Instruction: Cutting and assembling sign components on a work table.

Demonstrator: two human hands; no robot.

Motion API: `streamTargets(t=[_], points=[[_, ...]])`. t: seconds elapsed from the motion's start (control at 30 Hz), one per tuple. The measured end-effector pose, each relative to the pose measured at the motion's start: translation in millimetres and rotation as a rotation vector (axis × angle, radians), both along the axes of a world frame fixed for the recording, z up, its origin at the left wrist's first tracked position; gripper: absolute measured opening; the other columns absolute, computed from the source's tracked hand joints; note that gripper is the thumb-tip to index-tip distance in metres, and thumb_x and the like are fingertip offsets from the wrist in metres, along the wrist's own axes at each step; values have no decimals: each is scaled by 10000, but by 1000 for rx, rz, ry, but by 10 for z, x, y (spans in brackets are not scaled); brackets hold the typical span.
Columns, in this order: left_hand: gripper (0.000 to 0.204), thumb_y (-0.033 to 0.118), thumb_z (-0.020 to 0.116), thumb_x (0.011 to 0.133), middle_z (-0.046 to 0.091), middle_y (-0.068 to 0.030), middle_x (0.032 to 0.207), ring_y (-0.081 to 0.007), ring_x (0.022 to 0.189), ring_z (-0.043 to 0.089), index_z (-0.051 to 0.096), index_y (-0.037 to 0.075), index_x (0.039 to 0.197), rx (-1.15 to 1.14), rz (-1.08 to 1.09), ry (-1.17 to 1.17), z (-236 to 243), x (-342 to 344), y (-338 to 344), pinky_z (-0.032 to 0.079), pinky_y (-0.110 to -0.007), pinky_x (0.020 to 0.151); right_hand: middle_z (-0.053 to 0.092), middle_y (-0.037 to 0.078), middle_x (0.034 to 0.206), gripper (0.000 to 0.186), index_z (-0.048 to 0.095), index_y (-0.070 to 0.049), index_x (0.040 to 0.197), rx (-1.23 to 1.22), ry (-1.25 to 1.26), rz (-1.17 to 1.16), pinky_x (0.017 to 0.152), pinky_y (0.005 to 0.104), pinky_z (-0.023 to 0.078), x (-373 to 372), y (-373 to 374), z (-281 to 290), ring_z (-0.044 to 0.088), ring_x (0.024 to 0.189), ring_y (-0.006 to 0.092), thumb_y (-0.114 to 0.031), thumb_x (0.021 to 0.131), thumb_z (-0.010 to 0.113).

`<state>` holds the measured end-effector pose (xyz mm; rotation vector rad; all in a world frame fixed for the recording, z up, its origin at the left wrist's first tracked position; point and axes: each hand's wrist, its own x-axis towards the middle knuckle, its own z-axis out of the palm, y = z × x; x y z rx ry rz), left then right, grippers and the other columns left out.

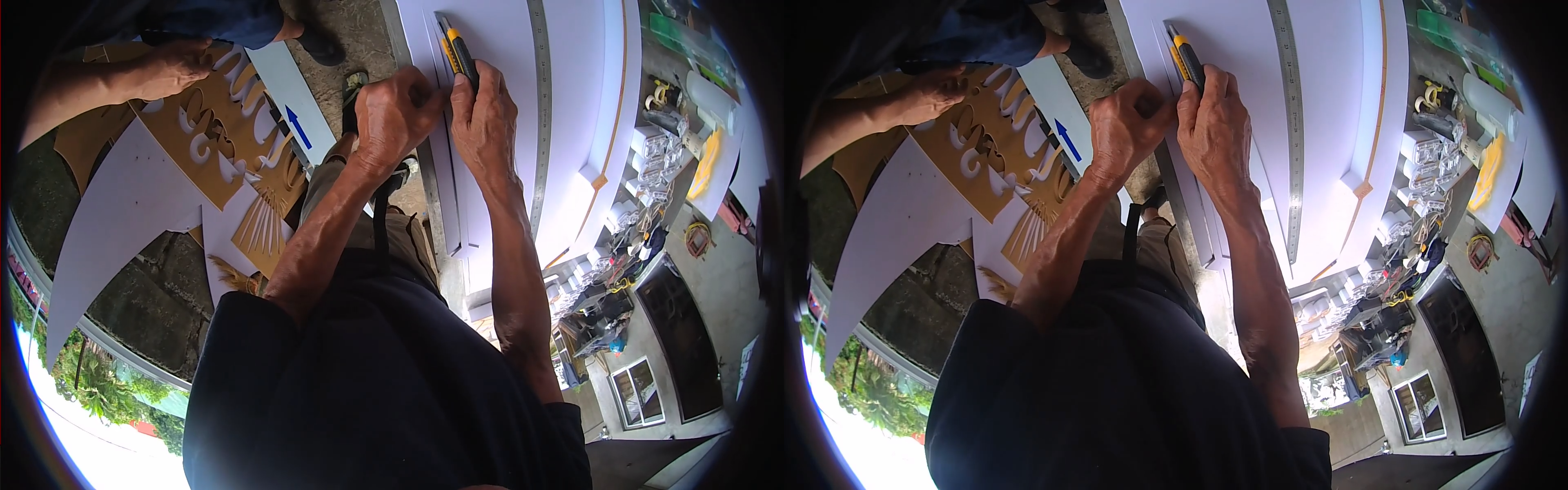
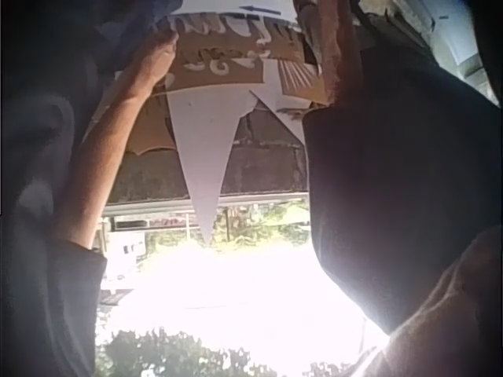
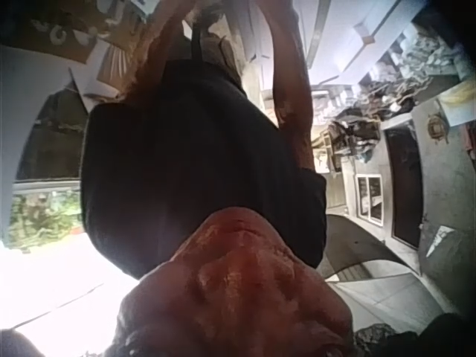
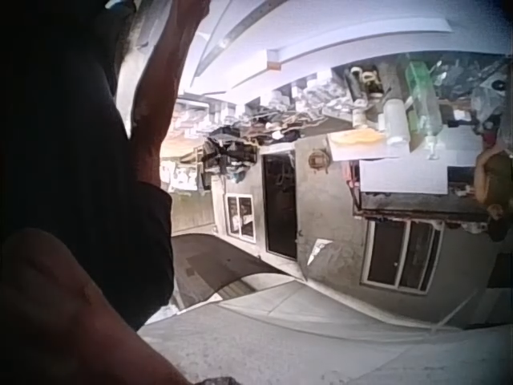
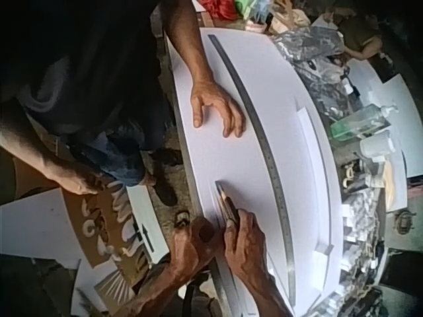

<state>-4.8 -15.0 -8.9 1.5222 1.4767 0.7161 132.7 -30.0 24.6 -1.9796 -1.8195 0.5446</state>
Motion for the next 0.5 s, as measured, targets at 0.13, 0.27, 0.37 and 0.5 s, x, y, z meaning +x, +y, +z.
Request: streamTargets(t=[0.13, 0.27, 0.37, 0.5], points=[[353, 241, 844, 726, 657, -112, 742, -259, 631, 669, 692, 44, 975, 65, 159, 42, 26, -18, 18, 556, -388, 627, 610, 236, 943, 264, 483, 44, 1184, -23, 21, -4, 529, 427, 556, -7, 4, 27, 684, 687, 354, -140, 1014, 566], [604, 228, 854, 719, 594, -114, 799, -274, 738, 643, 619, 62, 1249, 314, 211, 57, -123, -54, 125, 547, -385, 745, 605, 226, 930, 252, 481, 38, 1175, 2, 32, 10, 508, 416, 548, -17, 20, 21, 684, 672, 338, -135, 1013, 567], [732, 226, 855, 741, 628, -151, 894, -286, 798, 640, 561, 113, 1402, 484, 164, 207, -141, -50, 228, 544, -400, 770, 602, 222, 924, 248, 479, 35, 1177, -10, 26, 22, 511, 422, 554, 13, 51, 27, 688, 676, 340, -130, 1013, 565], [764, 349, 852, 764, 544, -197, 1218, -316, 1076, 588, 550, 139, 1433, 232, 132, 13, -196, -34, 202, 555, -461, 892, 606, 225, 943, 249, 478, 34, 1182, -41, 0, 46, 523, 426, 563, 36, 119, 47, 696, 691, 346, -133, 1015, 559]])
